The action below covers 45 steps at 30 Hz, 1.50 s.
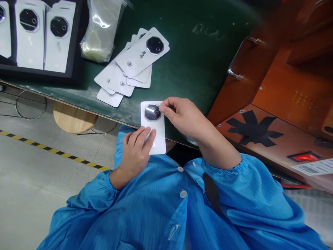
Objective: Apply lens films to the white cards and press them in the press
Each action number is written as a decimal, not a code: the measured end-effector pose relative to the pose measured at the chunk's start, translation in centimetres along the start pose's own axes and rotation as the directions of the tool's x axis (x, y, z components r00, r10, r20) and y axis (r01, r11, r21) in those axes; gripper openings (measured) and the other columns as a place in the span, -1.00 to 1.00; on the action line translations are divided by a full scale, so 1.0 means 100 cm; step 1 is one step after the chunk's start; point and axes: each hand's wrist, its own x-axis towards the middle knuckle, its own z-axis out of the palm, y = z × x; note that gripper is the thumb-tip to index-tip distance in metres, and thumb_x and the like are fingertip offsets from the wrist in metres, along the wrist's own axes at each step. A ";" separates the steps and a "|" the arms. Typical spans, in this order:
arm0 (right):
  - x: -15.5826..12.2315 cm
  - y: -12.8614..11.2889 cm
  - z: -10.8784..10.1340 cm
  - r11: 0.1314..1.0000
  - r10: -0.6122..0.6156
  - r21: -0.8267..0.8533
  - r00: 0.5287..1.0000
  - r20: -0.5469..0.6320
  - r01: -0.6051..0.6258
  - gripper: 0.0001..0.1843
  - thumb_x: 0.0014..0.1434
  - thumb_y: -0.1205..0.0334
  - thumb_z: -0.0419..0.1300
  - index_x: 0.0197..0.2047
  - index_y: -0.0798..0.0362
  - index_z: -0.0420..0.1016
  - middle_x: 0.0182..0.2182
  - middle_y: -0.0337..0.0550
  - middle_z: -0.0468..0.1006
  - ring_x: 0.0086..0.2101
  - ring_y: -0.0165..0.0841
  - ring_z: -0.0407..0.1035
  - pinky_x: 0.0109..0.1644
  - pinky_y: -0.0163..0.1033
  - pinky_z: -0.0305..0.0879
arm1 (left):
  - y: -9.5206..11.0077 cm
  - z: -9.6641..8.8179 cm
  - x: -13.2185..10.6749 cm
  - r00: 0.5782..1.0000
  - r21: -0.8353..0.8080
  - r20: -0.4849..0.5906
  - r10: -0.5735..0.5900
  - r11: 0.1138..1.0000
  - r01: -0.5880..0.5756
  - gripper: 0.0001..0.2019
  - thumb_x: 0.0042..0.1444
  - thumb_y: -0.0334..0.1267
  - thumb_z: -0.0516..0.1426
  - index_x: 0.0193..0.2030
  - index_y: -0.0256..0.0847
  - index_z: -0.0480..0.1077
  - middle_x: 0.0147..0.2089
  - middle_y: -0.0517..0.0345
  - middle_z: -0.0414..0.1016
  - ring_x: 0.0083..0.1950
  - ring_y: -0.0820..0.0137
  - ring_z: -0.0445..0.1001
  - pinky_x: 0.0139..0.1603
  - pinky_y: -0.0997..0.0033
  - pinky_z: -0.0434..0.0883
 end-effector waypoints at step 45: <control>-0.014 0.001 0.019 0.929 -0.090 -0.369 0.949 -0.301 -0.028 -0.73 0.31 0.32 0.19 0.07 0.03 0.44 -0.21 -0.02 0.61 -0.21 -0.10 0.47 -0.17 -0.11 0.33 | -0.004 -0.009 0.006 0.998 0.022 0.069 -0.011 1.000 0.009 -0.36 0.11 -0.52 0.21 0.37 -0.24 0.44 0.30 -0.17 0.62 0.32 -0.01 0.52 0.14 -0.01 0.32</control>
